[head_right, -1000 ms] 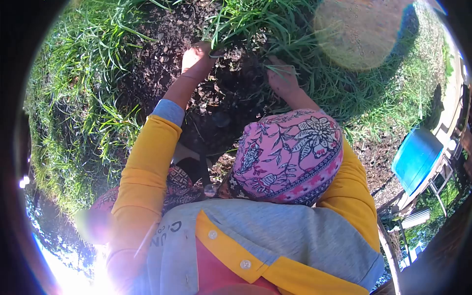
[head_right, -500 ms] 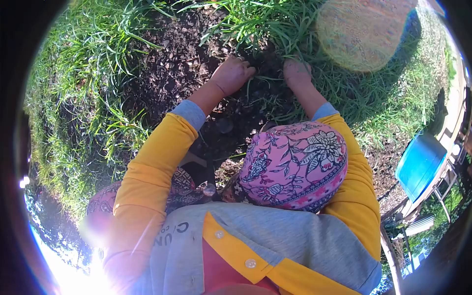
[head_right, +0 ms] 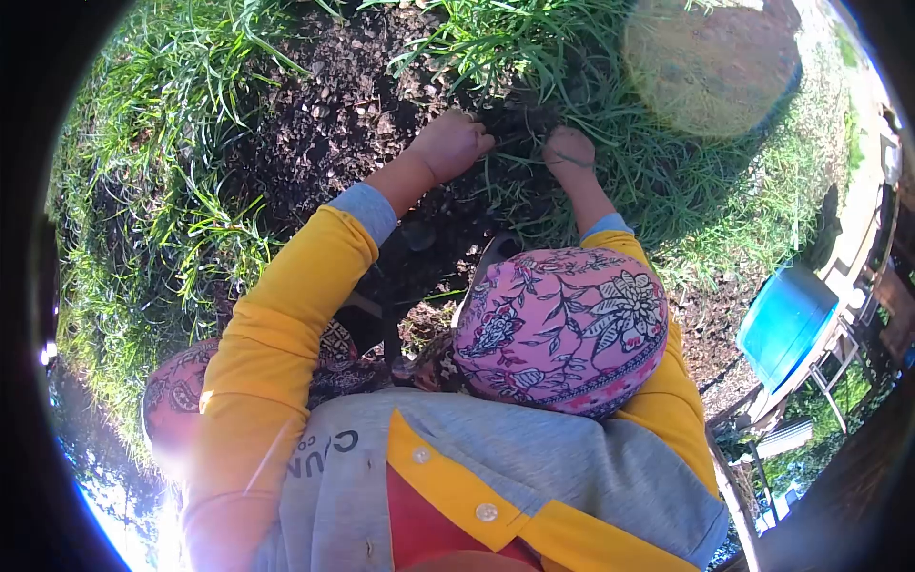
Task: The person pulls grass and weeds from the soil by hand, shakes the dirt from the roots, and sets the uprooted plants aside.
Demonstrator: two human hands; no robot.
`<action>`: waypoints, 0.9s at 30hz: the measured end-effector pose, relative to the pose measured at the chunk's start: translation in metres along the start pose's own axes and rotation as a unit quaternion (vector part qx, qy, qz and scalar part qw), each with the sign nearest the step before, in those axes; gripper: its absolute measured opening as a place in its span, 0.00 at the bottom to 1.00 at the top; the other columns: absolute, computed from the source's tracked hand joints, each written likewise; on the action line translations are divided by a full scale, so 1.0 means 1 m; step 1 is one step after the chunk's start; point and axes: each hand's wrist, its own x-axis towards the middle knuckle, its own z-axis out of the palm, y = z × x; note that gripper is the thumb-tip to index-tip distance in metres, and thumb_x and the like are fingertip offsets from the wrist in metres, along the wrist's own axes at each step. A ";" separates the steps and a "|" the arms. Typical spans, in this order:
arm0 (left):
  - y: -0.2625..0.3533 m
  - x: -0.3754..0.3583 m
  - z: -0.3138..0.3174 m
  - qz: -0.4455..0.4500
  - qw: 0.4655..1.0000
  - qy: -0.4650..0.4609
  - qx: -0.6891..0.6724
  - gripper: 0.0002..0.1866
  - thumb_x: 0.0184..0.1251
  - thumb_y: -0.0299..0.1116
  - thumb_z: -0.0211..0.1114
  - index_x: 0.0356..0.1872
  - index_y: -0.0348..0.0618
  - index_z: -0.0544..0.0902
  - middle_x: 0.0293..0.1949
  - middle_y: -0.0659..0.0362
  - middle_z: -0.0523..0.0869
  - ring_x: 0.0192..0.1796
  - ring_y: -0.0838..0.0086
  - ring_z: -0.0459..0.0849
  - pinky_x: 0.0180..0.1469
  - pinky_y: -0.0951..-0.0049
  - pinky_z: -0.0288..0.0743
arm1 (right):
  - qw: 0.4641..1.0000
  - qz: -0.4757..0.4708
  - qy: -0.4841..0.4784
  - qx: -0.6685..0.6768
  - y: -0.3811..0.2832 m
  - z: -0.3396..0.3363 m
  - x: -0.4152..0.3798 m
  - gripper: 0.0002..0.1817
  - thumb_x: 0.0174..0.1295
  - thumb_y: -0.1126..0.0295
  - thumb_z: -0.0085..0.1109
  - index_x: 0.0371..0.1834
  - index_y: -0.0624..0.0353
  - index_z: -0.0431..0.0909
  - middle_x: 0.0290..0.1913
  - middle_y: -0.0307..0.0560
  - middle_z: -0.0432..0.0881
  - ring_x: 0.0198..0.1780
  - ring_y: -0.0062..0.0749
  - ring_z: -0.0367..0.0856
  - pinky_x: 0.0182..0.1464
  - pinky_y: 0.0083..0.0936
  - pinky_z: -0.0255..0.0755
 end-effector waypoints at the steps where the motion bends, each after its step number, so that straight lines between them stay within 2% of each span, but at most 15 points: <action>1: -0.001 -0.002 0.000 0.003 1.000 0.002 -0.001 0.06 0.56 0.32 0.53 0.30 0.48 0.78 0.29 0.62 0.80 0.39 0.70 0.80 0.41 0.69 0.72 | 1.000 -0.011 0.016 0.001 -0.002 -0.003 -0.003 0.08 0.47 0.68 0.51 0.25 0.59 0.78 0.27 0.51 0.80 0.31 0.45 0.80 0.35 0.38 0.74; 2: -0.003 -0.004 -0.001 0.001 1.000 0.011 0.000 0.06 0.56 0.32 0.53 0.30 0.48 0.78 0.29 0.62 0.80 0.39 0.70 0.80 0.41 0.69 0.72 | 0.999 -0.021 0.032 0.003 -0.005 -0.004 -0.008 0.08 0.46 0.67 0.52 0.25 0.59 0.77 0.26 0.51 0.79 0.30 0.45 0.80 0.35 0.38 0.74; 4: -0.003 -0.009 0.001 0.005 1.000 0.026 -0.002 0.05 0.56 0.32 0.53 0.29 0.48 0.78 0.29 0.62 0.80 0.39 0.70 0.80 0.40 0.69 0.72 | 0.991 -0.132 0.009 0.005 -0.014 -0.018 -0.040 0.09 0.44 0.66 0.55 0.24 0.59 0.77 0.25 0.51 0.78 0.29 0.45 0.79 0.34 0.38 0.73; 6: -0.002 -0.010 0.002 0.004 0.999 0.028 -0.019 0.05 0.56 0.32 0.53 0.29 0.48 0.77 0.29 0.61 0.79 0.38 0.69 0.80 0.41 0.69 0.72 | 0.991 -0.110 0.069 0.029 -0.038 -0.028 -0.087 0.10 0.46 0.64 0.57 0.26 0.60 0.77 0.26 0.52 0.78 0.29 0.45 0.78 0.35 0.37 0.72; 9: -0.006 -0.003 -0.001 -0.007 0.999 0.043 -0.029 0.05 0.55 0.32 0.53 0.30 0.47 0.77 0.29 0.60 0.79 0.39 0.67 0.80 0.41 0.68 0.73 | 0.996 -0.016 0.079 0.036 -0.025 -0.023 -0.108 0.11 0.50 0.63 0.56 0.27 0.60 0.77 0.28 0.52 0.78 0.31 0.46 0.78 0.37 0.37 0.71; 12: -0.012 0.001 -0.007 -0.038 0.995 0.075 -0.045 0.05 0.56 0.31 0.53 0.31 0.48 0.77 0.29 0.60 0.79 0.39 0.67 0.80 0.41 0.68 0.73 | 0.967 -0.015 0.107 0.230 -0.012 -0.061 -0.082 0.15 0.54 0.63 0.55 0.38 0.64 0.78 0.34 0.55 0.80 0.35 0.51 0.77 0.40 0.39 0.71; 15: -0.013 -0.001 -0.011 -0.050 0.993 0.104 -0.029 0.06 0.56 0.32 0.52 0.31 0.49 0.78 0.30 0.60 0.81 0.39 0.68 0.81 0.39 0.67 0.74 | 0.982 -0.003 0.134 0.131 -0.022 -0.057 -0.062 0.13 0.53 0.66 0.55 0.36 0.64 0.77 0.32 0.56 0.80 0.35 0.50 0.78 0.38 0.39 0.72; 18: -0.017 -0.009 -0.012 -0.056 0.994 0.092 -0.017 0.06 0.56 0.31 0.53 0.32 0.48 0.78 0.31 0.59 0.81 0.39 0.67 0.81 0.39 0.67 0.74 | 0.990 -0.132 -0.040 0.001 -0.021 -0.014 -0.049 0.09 0.51 0.69 0.51 0.31 0.61 0.75 0.28 0.56 0.79 0.31 0.45 0.79 0.34 0.37 0.72; 21: -0.026 -0.019 -0.012 -0.101 0.990 0.088 -0.049 0.05 0.54 0.30 0.55 0.31 0.48 0.77 0.31 0.58 0.80 0.39 0.64 0.80 0.40 0.67 0.74 | 0.991 -0.111 0.041 0.067 -0.044 -0.027 -0.048 0.07 0.48 0.71 0.50 0.29 0.61 0.74 0.28 0.54 0.79 0.30 0.43 0.79 0.34 0.37 0.72; 22: -0.026 -0.023 -0.016 -0.131 0.988 0.059 -0.050 0.06 0.55 0.29 0.53 0.31 0.48 0.78 0.32 0.59 0.80 0.40 0.66 0.80 0.40 0.68 0.75 | 0.993 -0.110 0.010 0.031 -0.040 -0.017 -0.054 0.07 0.48 0.71 0.50 0.30 0.61 0.74 0.28 0.53 0.79 0.31 0.43 0.79 0.34 0.37 0.72; 24: -0.033 -0.033 -0.008 -0.127 0.988 0.071 -0.052 0.06 0.54 0.29 0.54 0.32 0.48 0.78 0.32 0.59 0.80 0.40 0.66 0.80 0.39 0.69 0.76 | 0.993 -0.101 -0.039 -0.038 -0.034 0.005 -0.059 0.07 0.49 0.72 0.49 0.30 0.60 0.74 0.29 0.52 0.79 0.33 0.41 0.80 0.35 0.36 0.72; 27: -0.035 -0.043 -0.005 -0.135 0.984 0.097 -0.070 0.05 0.52 0.30 0.57 0.30 0.48 0.78 0.31 0.59 0.80 0.39 0.65 0.80 0.40 0.68 0.76 | 0.988 -0.155 -0.015 -0.018 -0.028 -0.005 -0.041 0.18 0.50 0.72 0.48 0.44 0.67 0.72 0.39 0.56 0.78 0.40 0.46 0.79 0.39 0.37 0.72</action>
